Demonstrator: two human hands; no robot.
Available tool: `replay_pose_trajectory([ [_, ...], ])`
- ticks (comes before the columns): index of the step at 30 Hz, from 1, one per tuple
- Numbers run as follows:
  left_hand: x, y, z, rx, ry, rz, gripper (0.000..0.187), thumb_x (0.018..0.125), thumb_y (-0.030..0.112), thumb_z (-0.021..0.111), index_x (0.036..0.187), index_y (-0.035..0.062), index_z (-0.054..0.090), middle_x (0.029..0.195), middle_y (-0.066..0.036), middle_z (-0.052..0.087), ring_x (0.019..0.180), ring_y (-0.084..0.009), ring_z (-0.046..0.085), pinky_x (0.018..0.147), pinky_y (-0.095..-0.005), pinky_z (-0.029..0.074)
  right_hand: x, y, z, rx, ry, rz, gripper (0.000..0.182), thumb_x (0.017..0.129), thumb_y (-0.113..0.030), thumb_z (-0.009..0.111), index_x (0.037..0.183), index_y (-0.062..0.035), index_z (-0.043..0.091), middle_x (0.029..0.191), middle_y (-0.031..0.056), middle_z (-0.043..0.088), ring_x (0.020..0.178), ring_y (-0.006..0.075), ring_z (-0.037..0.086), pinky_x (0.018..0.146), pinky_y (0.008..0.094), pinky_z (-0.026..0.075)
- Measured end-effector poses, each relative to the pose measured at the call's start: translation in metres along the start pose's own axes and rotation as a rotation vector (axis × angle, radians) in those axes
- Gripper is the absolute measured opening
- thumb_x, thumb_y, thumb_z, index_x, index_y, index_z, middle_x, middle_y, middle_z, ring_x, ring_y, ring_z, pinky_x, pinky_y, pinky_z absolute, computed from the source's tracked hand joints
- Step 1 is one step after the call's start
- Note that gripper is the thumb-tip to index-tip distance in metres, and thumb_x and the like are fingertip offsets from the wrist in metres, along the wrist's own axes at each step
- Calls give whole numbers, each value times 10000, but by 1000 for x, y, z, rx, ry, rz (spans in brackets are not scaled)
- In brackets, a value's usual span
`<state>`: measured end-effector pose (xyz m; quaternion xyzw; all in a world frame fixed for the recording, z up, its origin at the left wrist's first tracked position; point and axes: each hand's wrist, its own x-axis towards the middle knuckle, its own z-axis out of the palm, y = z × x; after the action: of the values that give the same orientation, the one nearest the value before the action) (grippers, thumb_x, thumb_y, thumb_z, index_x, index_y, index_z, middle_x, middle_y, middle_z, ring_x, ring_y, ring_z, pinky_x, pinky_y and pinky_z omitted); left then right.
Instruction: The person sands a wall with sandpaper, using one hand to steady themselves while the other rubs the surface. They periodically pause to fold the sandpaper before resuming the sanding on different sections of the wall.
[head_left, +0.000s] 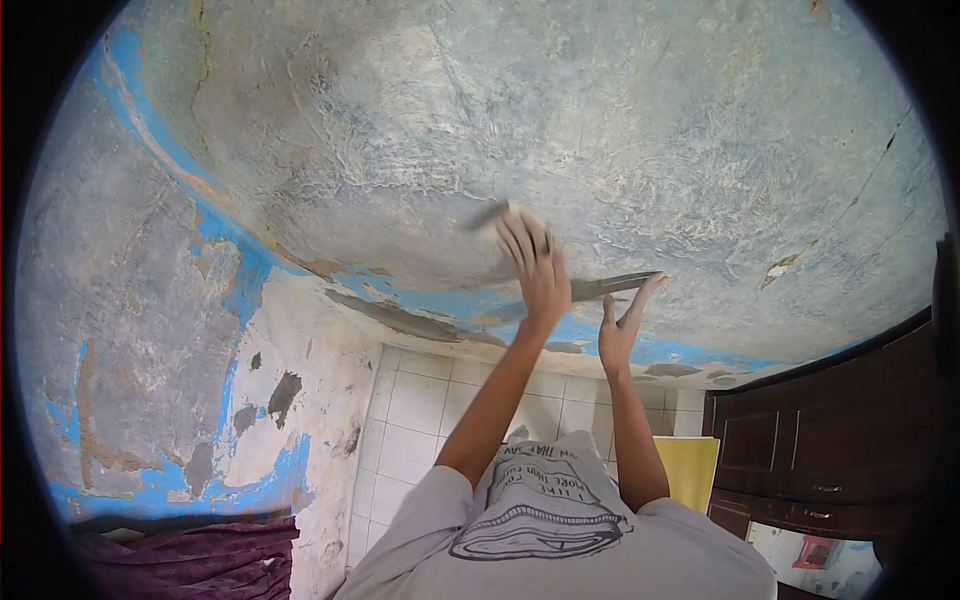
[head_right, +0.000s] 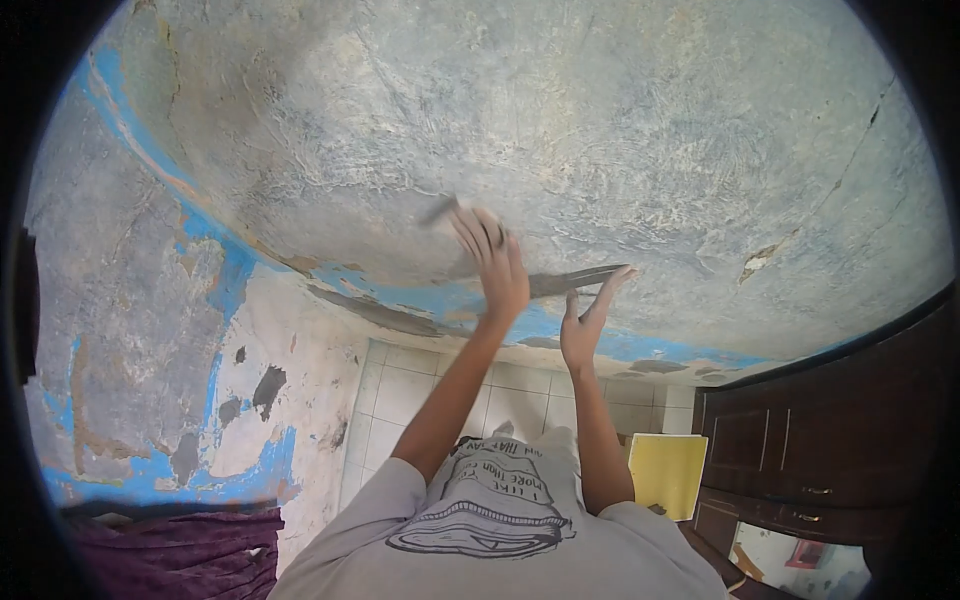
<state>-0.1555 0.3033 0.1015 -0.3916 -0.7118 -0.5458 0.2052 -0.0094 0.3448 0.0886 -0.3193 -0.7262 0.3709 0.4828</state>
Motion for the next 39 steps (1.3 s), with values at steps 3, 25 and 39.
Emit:
replay_pose_trajectory([
  [3, -38, -6, 20, -71, -36, -105, 653, 1153, 339, 277, 1661, -47, 140, 1718, -342, -23, 1573, -568, -55, 1246, -681, -11, 1, 9, -7, -25, -39, -30, 987, 970, 50, 618, 1692, -51, -46, 1748, 252, -118, 1625, 389, -80, 1307, 456, 43],
  [25, 8, 124, 87, 52, -38, 214, 611, 1135, 315, 327, 1669, 25, 257, 1740, -296, 44, 1582, -557, -41, 1238, -692, -20, -9, 90, -155, 32, 40, 170, 784, 1035, -1, 547, 1689, -28, 116, 1750, 226, 149, 1602, 385, 205, 1233, 499, 343],
  [39, -178, 151, 108, -462, -742, -555, 500, 1135, 326, 491, 1473, -38, 542, 1395, -195, 641, 1305, -303, 587, 1115, -400, 429, -6, 129, -224, 297, -378, 287, 577, 1074, -132, 586, 1602, -18, 384, 1636, 202, 431, 1501, 308, 439, 1150, 413, 458],
])
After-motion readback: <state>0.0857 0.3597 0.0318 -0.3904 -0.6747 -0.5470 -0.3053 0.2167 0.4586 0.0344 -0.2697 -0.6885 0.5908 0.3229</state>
